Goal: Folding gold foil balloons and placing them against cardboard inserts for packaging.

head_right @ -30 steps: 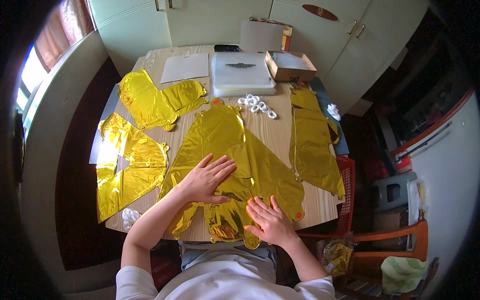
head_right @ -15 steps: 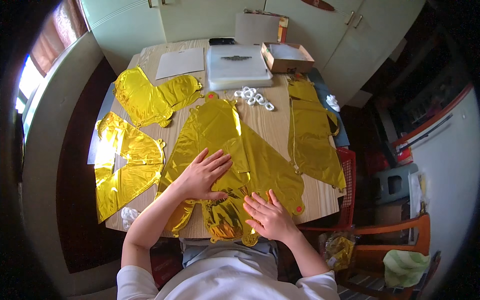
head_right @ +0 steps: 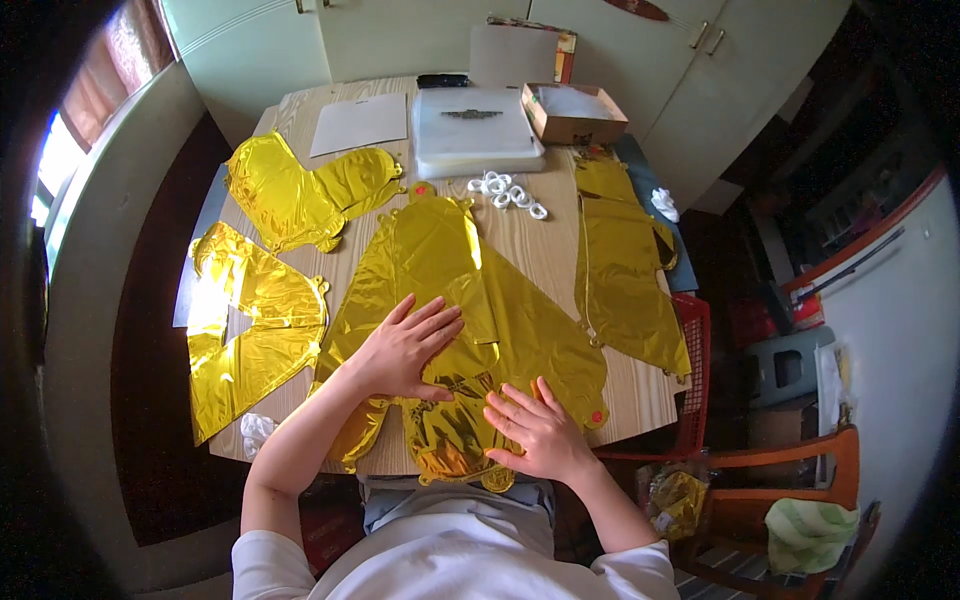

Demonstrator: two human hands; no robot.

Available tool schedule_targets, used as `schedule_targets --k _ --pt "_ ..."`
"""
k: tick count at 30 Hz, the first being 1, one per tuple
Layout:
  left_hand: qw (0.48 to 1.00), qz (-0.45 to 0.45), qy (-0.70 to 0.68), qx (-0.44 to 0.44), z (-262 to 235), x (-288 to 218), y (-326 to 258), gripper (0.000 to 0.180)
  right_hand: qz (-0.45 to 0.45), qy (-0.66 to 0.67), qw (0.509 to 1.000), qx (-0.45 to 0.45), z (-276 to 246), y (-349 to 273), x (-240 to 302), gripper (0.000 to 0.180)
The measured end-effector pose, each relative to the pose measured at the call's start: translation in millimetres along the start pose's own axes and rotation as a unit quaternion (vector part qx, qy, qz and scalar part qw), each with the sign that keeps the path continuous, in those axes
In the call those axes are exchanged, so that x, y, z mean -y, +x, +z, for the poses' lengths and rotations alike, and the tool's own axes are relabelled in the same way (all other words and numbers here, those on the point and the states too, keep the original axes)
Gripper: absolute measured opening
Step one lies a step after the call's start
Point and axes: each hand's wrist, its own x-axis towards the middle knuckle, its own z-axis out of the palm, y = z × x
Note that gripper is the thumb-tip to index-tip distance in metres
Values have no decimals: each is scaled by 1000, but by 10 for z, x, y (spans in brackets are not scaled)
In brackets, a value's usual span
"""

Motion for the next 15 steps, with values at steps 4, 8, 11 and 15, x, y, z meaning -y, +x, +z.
schedule_targets --k 4,8,11,15 --pt "1000 -1 13 7 9 5 2 101 14 -49 999 -13 -68 -33 -27 55" --pt "1000 -3 12 12 16 14 -16 102 204 -48 974 -86 -185 -188 -64 62" --pt "1000 -2 15 16 14 15 -12 102 285 -71 950 -107 -246 -327 -67 53" --pt "1000 -1 6 16 9 5 2 103 275 -47 956 -94 -177 -482 -179 47"
